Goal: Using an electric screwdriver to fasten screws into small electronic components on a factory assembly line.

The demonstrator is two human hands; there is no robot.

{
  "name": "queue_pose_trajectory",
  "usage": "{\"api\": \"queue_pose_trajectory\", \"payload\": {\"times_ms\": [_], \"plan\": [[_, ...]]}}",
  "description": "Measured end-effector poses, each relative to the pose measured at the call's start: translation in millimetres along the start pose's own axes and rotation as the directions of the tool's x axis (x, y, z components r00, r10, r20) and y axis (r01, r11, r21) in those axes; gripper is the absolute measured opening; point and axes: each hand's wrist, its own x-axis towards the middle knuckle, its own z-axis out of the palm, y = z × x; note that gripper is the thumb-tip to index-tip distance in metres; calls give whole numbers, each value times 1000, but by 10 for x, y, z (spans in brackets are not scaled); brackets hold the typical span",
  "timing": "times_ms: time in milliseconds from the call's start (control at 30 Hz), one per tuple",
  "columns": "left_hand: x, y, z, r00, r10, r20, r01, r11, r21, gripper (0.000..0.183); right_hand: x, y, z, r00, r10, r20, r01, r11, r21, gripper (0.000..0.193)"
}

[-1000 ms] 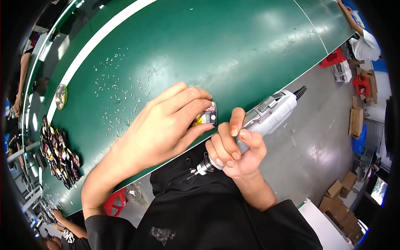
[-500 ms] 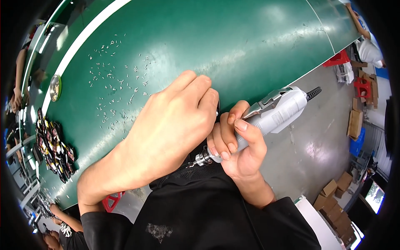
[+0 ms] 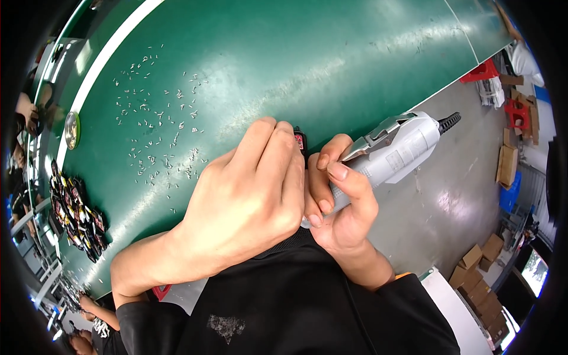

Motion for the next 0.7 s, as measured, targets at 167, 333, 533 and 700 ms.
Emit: {"api": "queue_pose_trajectory", "payload": {"times_ms": [167, 333, 533, 700], "plan": [[-26, 29, 19, 1000, -22, 15, 22, 1000, 19, 30, 10, -37, -6, 1000, -3, 30, 4, 1000, -24, 8], [-67, 55, -100, 987, -72, 146, 87, 991, -105, 44, 140, -468, 13, 941, -117, 319, 149, 986, -77, 13], [-205, -16, 97, 992, 124, -3, -124, 988, 92, 45, 426, -921, 213, 786, -154, 599, 382, 882, -275, 19], [-228, -49, 175, 988, 132, -83, -126, 989, 74, 41, 632, -876, 116, 772, -127, 623, 367, 889, -273, 23]]}}
